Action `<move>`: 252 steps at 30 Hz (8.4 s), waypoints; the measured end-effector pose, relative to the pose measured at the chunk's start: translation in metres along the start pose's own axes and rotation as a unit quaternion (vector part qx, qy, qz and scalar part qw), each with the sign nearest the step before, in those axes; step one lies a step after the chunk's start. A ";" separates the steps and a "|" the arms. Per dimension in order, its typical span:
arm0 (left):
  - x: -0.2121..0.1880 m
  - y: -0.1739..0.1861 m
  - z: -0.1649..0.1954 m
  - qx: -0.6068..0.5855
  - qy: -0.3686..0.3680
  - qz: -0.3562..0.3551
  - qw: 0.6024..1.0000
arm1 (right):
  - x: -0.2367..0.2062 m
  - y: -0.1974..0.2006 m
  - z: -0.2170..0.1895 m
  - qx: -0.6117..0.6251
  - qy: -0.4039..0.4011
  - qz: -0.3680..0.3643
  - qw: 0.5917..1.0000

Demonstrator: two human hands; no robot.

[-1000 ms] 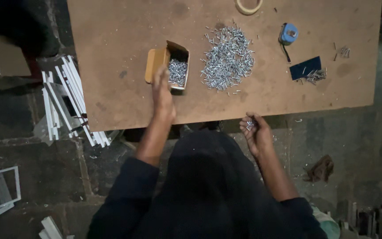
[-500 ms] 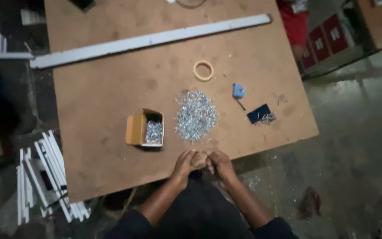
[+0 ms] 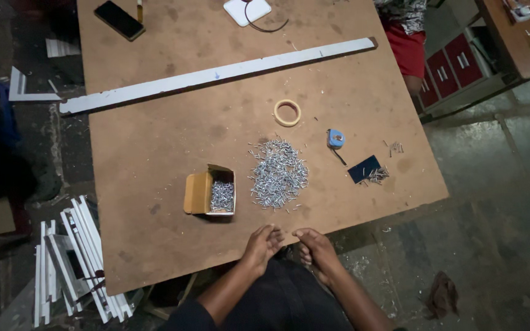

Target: The person sorts a pile of small metal fasteners on a table, picking them up by hand and placing them into a cardboard box. The person repeatedly scoops fasteners from the table and transfers them into the box.

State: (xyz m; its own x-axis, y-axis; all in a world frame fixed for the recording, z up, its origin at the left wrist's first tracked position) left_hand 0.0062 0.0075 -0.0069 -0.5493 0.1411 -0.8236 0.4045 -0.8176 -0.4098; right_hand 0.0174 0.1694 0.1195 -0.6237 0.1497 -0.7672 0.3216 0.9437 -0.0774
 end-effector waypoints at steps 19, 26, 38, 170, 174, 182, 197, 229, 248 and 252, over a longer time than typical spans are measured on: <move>0.001 0.003 -0.006 -0.070 -0.094 -0.002 0.993 | 0.067 0.036 0.047 0.097 -0.005 0.037 0.995; -0.008 0.013 -0.010 -0.073 -0.070 0.018 0.995 | 0.048 0.002 0.034 0.043 0.005 -0.036 0.998; -0.019 -0.005 0.004 -0.031 -0.018 -0.050 0.998 | 0.037 -0.026 0.024 -0.174 0.181 -0.179 0.951; -0.047 -0.107 -0.133 -0.252 -0.195 0.105 0.942 | 0.097 0.231 0.004 0.181 -0.013 -0.130 0.975; -0.046 -0.127 -0.127 -0.200 -0.198 0.079 0.956 | 0.087 0.212 -0.018 0.154 0.031 -0.127 0.979; -0.022 -0.152 -0.120 -0.240 -0.178 -0.024 0.954 | 0.052 0.163 -0.062 -0.155 0.340 -0.293 0.880; -0.039 -0.136 -0.105 -0.180 -0.209 0.080 0.958 | 0.107 0.229 -0.016 0.125 -0.019 -0.154 0.980; -0.028 -0.157 -0.158 -0.165 -0.134 0.078 0.974 | 0.073 0.249 -0.016 0.171 -0.034 -0.163 0.971; -0.037 -0.152 -0.147 -0.155 -0.170 0.077 0.970 | 0.087 0.207 -0.055 0.179 0.043 -0.192 0.964; -0.035 -0.151 -0.151 -0.157 -0.145 0.078 0.974 | 0.061 0.196 -0.057 0.134 0.163 -0.181 0.960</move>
State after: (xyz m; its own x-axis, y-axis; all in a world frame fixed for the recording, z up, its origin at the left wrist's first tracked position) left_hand 0.0749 0.2103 0.0250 -0.6279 -0.1731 -0.7588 0.6788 -0.5987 -0.4252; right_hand 0.0019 0.3799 0.0937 -0.9052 -0.0487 -0.4222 0.1862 0.8475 -0.4970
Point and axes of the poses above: each hand's wrist, its own x-axis towards the middle knuckle, its own y-axis out of the back of the hand, z = x × y, the point moved 2 cm from there along x, towards the middle knuckle, and after that the axes turned 13 degrees about z, right-handed, at the moved point
